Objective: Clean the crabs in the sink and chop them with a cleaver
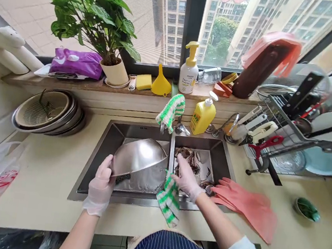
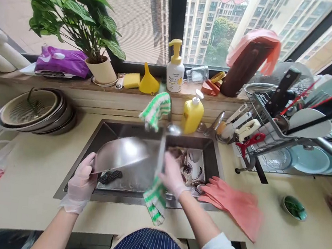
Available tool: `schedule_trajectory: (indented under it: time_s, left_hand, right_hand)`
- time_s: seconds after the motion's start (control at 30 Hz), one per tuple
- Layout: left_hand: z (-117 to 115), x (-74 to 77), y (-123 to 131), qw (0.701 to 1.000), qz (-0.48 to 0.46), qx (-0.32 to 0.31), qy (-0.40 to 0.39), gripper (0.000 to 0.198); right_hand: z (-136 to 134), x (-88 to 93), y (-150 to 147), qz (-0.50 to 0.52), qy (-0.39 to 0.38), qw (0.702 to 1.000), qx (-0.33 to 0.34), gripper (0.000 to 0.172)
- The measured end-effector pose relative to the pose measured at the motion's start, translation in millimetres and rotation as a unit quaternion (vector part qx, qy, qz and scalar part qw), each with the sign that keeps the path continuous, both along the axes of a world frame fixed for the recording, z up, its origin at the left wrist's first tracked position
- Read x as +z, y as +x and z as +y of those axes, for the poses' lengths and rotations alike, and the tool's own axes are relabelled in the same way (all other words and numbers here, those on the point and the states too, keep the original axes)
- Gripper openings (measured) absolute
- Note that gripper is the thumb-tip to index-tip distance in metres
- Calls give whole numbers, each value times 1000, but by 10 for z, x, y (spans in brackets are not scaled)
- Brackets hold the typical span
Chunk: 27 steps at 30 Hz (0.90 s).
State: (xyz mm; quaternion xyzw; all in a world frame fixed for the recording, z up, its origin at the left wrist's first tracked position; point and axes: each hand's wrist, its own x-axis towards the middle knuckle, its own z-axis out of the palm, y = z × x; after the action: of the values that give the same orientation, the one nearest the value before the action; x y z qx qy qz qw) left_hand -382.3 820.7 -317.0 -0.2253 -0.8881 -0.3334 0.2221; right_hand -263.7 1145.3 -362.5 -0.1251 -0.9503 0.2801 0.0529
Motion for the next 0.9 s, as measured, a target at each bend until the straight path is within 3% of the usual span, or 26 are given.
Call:
schedule_trajectory:
  time_s: [0.17,0.33,0.47,0.57,0.63,0.67,0.73,0.83,0.9]
  left_hand:
    - [-137,215,64,994,-94,-64,4,37]
    - [-264,326,24,982,-130,-136,8,44]
    - [-41,252,-82,987,-62,-149,-6,31]
    - [238,82,0,986,-16,-166,-15,40]
    - [416,-70,170,972,-37,-228,-52,53]
    - [504,-145,275,956,-67,-272,-92,57]
    - [695,-263,488,897,-143,-357,-219,64]
    - [1040,-321,713,789,-207,-410,-408,81]
    - [1281,-294,775,749,-214,-415,-471,87]
  right_hand:
    - [-607,210,158,64,-51,997,3,90]
    - [-710,259,162,62,-8,997,-33,71]
    - [-740,188,254,77,-8,992,-104,61]
    - [-769,168,444,83,-22,981,-176,62]
    - [-758,178,663,117,-129,941,-290,59]
    - [-737,190,807,135,-202,901,-360,55]
    - [-658,226,1175,154,-326,800,-479,43]
    - [-466,286,1948,143,-368,734,-553,36]
    - [-305,310,2568,143,-384,695,-591,26]
